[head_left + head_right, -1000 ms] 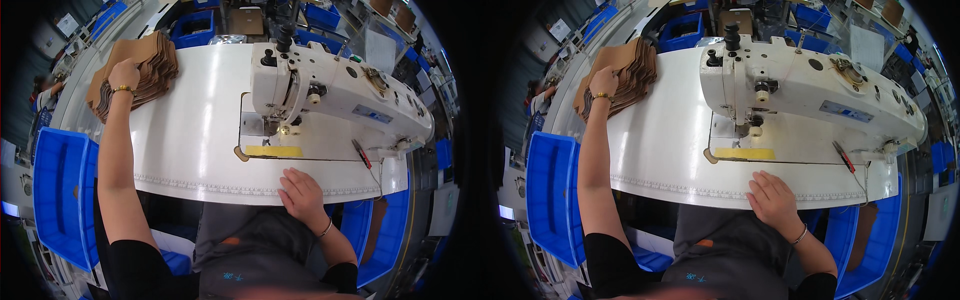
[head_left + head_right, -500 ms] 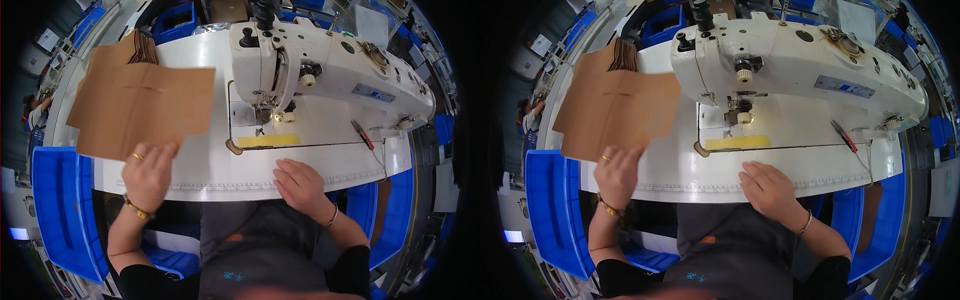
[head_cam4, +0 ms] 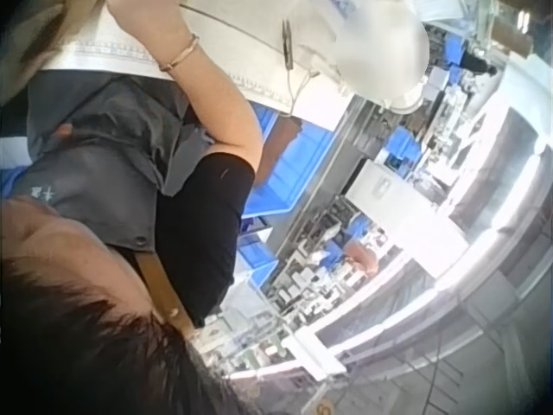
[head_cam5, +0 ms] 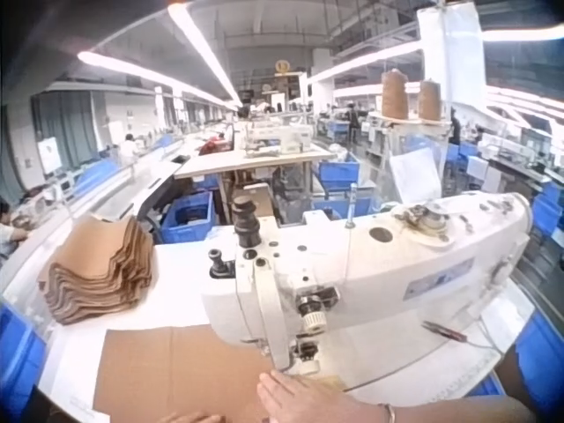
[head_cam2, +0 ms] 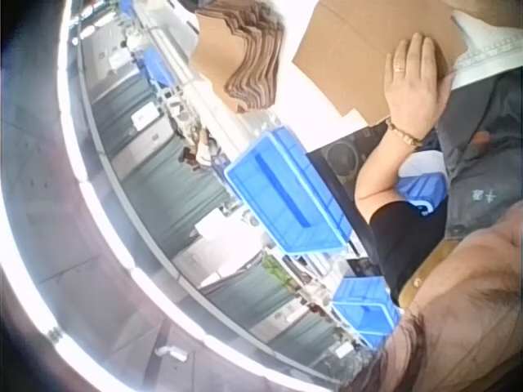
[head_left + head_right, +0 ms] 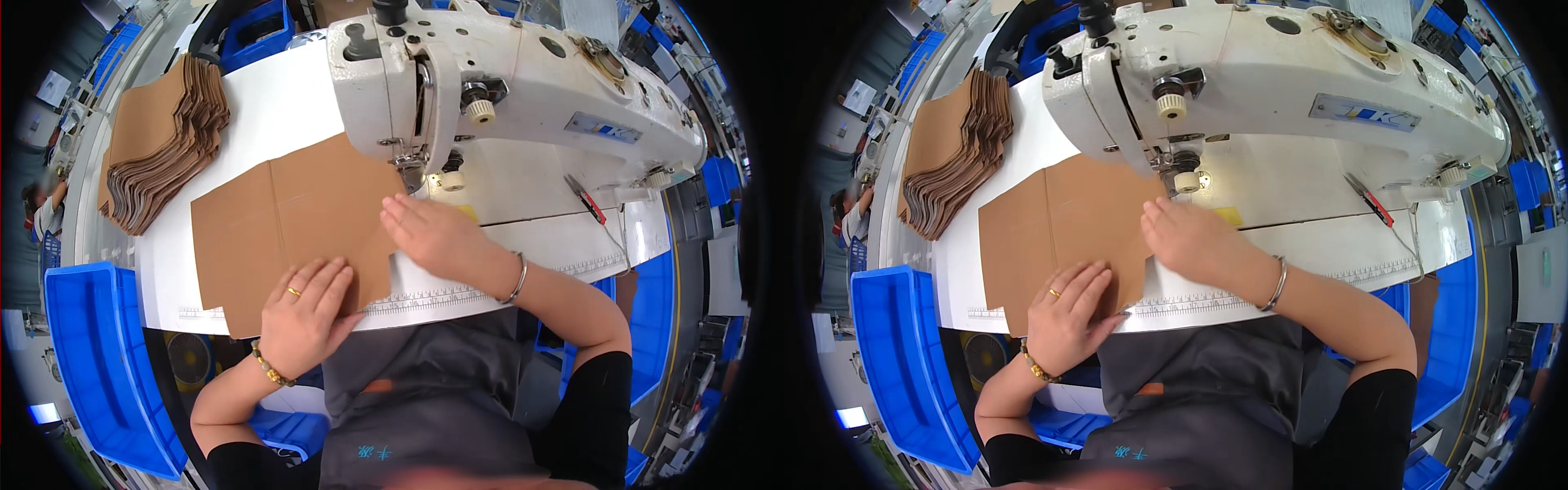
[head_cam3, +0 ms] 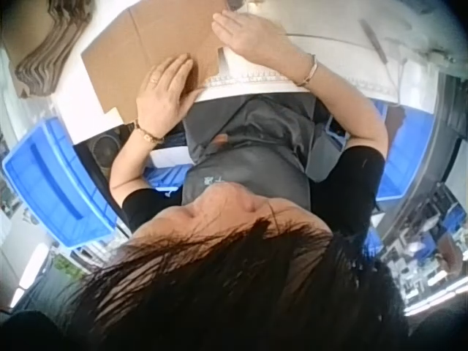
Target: Sewing pieces of leather together using an industrial sewing machine at a manufacturing station.
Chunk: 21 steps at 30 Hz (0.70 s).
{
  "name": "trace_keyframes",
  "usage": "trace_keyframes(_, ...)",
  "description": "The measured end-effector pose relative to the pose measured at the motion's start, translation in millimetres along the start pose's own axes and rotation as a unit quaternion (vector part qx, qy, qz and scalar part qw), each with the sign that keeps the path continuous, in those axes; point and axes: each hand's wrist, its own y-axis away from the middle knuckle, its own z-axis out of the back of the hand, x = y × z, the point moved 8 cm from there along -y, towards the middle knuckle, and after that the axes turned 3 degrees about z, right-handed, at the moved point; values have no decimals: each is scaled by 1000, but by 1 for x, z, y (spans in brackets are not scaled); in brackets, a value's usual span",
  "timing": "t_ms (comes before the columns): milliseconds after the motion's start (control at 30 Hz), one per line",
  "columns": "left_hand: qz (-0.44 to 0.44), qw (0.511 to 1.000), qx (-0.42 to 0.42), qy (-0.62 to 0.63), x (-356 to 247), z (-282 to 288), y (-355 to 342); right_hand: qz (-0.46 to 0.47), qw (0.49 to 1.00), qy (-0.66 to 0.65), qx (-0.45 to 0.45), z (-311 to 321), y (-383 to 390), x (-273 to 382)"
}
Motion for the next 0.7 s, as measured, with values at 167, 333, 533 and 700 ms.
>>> trace_keyframes(167,48,998,50,-7,23,-19,2,-74,996,-5,57,19,32,-50)
trace_keyframes(333,-30,997,76,4,3,-32,-24,-97,992,44,73,45,83,-66)
trace_keyframes(533,-76,994,69,-21,-13,-40,-63,-131,986,69,78,57,105,-82)
trace_keyframes(700,-83,994,68,-37,-12,-50,-77,-151,978,94,106,71,96,-95)
